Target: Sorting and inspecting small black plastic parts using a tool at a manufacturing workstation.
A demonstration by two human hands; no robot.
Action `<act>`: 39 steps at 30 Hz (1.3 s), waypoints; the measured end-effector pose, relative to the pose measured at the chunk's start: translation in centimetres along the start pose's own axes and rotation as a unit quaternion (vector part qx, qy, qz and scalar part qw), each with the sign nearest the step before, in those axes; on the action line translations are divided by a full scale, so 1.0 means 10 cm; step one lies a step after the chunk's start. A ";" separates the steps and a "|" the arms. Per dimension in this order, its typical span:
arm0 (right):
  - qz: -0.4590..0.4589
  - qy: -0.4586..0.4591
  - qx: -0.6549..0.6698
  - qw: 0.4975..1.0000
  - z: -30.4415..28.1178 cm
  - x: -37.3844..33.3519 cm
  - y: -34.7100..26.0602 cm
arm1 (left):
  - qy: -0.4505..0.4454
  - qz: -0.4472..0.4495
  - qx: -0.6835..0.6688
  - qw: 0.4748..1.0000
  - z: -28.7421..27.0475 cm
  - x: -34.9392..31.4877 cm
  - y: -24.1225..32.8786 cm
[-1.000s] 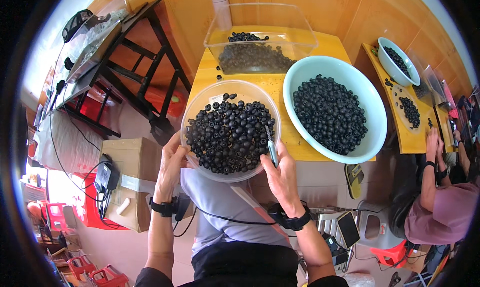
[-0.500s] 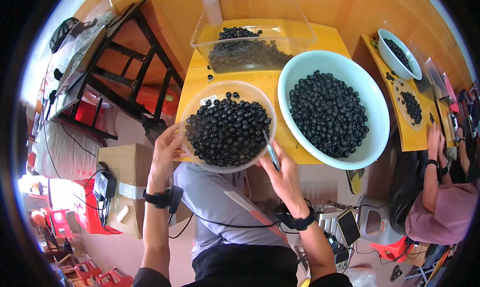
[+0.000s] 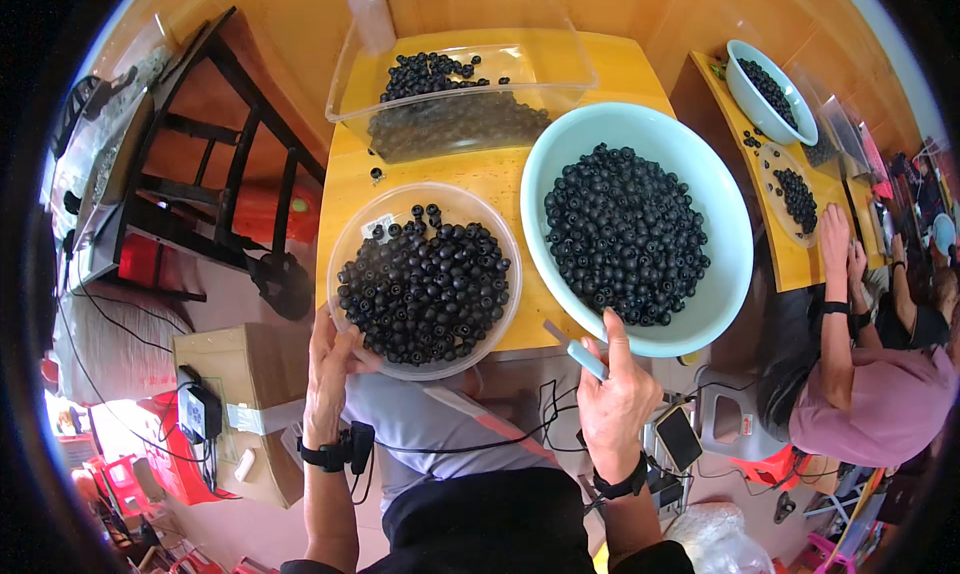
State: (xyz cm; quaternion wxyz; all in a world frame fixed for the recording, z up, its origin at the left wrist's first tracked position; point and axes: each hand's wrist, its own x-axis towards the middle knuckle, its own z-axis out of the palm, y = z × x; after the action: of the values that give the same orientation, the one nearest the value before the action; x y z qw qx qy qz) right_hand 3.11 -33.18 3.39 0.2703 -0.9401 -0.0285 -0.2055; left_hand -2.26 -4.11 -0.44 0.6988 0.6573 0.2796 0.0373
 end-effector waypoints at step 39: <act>-0.071 -0.071 0.071 0.992 0.01 -0.28 -0.08 | 0.157 0.182 0.220 0.945 0.00 0.20 0.22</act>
State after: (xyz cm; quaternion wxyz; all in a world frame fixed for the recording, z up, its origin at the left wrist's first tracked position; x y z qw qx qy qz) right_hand 0.51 -32.26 2.58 0.3185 -0.9263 -0.1291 -0.1545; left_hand 0.17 -3.00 0.98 0.4651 0.8203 0.2630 0.2039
